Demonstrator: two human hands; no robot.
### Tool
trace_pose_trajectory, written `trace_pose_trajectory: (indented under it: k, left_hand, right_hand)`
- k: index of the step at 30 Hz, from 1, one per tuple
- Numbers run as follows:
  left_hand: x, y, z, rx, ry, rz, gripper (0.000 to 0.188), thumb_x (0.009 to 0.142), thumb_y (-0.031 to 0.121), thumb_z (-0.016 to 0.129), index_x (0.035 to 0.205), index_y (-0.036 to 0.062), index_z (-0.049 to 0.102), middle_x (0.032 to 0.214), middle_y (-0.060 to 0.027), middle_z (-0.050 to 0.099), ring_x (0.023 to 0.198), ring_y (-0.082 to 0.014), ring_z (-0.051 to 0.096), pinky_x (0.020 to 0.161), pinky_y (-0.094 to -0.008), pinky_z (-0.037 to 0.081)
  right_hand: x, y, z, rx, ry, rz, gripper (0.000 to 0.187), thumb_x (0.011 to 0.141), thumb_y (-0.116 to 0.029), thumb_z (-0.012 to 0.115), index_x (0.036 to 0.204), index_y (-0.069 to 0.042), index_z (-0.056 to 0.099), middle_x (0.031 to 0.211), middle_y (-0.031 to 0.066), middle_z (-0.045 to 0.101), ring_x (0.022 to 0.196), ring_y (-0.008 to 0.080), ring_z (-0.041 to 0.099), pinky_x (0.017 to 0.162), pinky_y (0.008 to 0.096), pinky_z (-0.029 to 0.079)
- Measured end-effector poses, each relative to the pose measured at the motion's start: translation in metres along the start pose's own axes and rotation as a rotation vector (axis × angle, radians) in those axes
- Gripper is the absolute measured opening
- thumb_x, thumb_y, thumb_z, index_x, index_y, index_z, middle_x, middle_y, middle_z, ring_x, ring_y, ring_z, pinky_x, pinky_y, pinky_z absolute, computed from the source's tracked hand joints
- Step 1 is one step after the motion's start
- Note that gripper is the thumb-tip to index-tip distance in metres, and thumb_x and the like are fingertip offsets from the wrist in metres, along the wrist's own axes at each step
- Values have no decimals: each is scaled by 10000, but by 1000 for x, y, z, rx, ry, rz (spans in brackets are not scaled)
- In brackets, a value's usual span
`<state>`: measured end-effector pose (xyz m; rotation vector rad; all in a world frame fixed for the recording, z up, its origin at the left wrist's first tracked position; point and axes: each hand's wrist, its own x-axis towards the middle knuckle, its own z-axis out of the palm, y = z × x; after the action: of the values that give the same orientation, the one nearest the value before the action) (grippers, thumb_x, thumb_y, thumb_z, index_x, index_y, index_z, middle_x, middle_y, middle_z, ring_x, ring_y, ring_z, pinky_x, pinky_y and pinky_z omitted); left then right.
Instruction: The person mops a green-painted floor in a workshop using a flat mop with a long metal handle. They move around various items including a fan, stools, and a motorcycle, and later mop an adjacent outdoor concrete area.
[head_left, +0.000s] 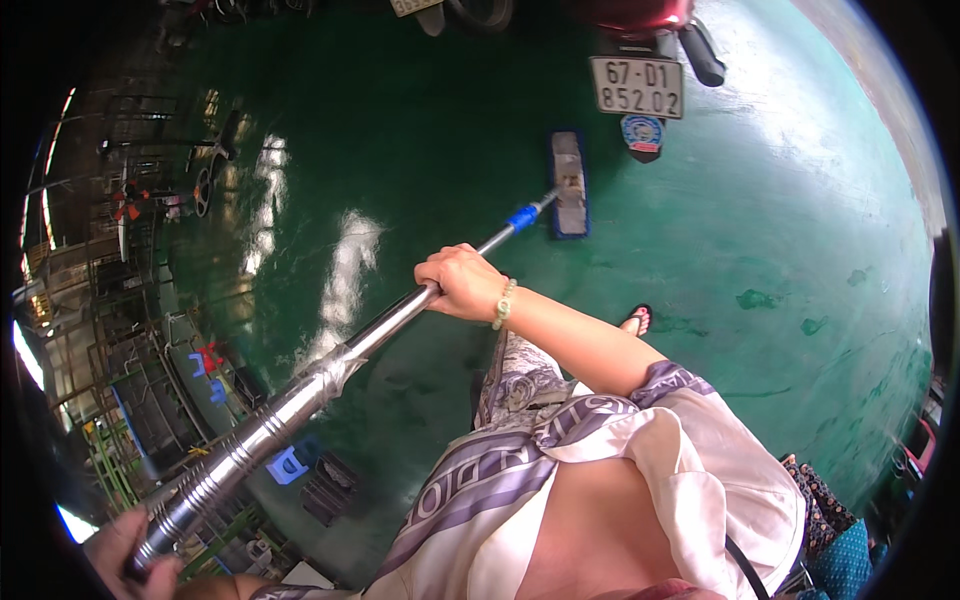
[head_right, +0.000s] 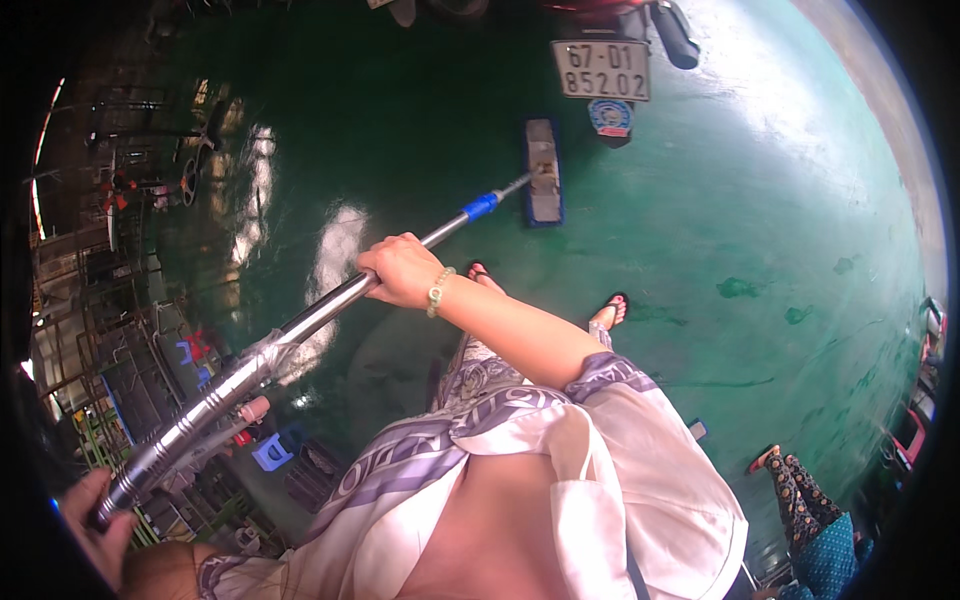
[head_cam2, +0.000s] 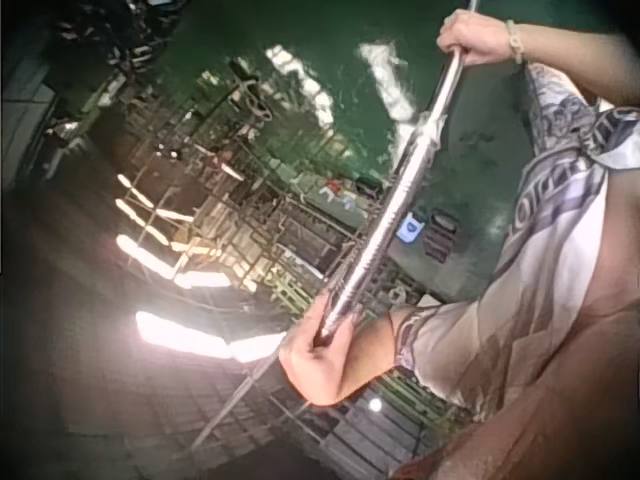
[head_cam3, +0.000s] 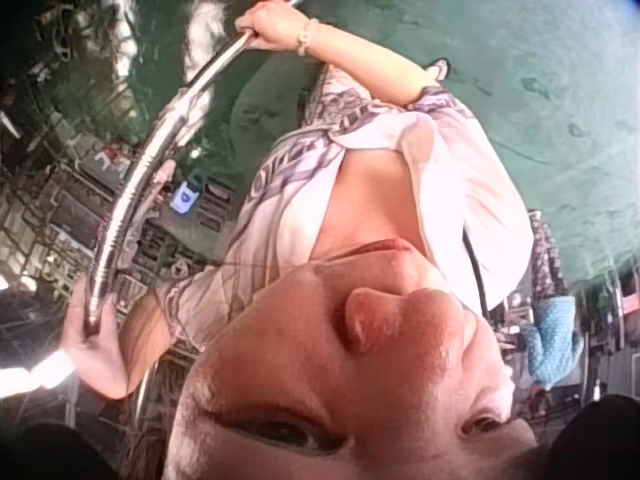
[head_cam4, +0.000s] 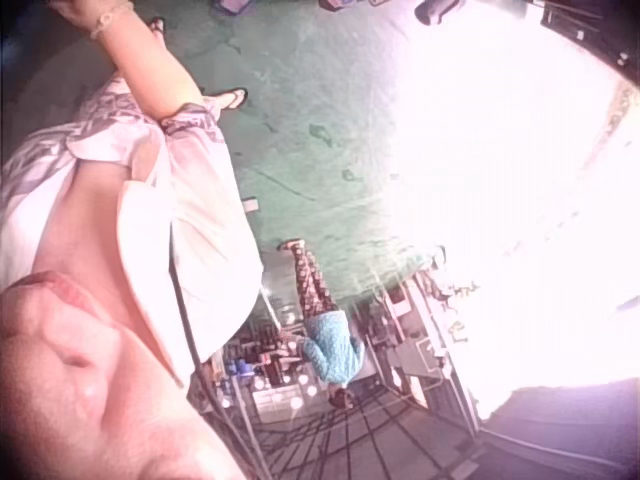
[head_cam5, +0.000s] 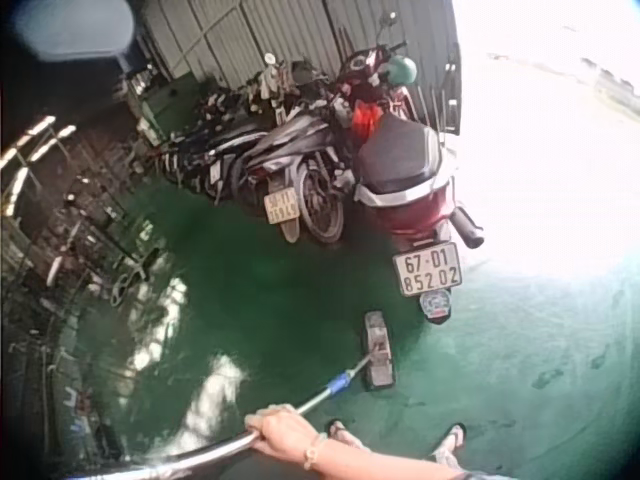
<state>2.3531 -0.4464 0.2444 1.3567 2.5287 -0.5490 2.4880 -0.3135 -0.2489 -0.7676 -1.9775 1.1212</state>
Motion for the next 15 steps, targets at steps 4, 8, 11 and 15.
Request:
trace_pose_trajectory:
  k: [4, 8, 11, 15]
  left_hand:
    - [-19, 47, 18, -30, 62, 230, 509, 591, -10, 735, 1072, -8, 568, 999, -116, 555, 853, -199, 578, 775, -308, 461]
    - [-5, 82, 69, -193, 58, 277, 500, 585, 91, 822, 1018, -10, 595, 962, -121, 609, 808, -195, 600, 736, -287, 468]
    - [-40, 146, 80, 1, -11, 207, 486, 603, 167, 820, 1013, -7, 626, 968, -130, 623, 815, -189, 578, 753, -299, 454]
    - [-42, 222, 107, -92, -35, 143, 451, 550, 151, 794, 963, 5, 686, 820, -127, 651, 736, -206, 584, 699, -301, 439]
  right_hand:
    - [-70, 18, -68, 3, -94, 39, 157, 688, -190, 644, 651, -79, 540, 632, 107, 581, 675, 313, 596, 646, 425, 450]
    - [-108, 60, -120, -112, -181, 109, 130, 682, -200, 636, 653, -94, 567, 598, 101, 581, 661, 307, 608, 639, 427, 457]
    - [-123, 88, -157, -120, -264, 63, 113, 658, -184, 647, 670, -86, 592, 613, 106, 604, 667, 314, 619, 658, 408, 487]
    - [-134, 135, -220, -163, -352, 32, 102, 654, -170, 647, 714, -90, 629, 639, 102, 624, 678, 312, 627, 676, 403, 496]
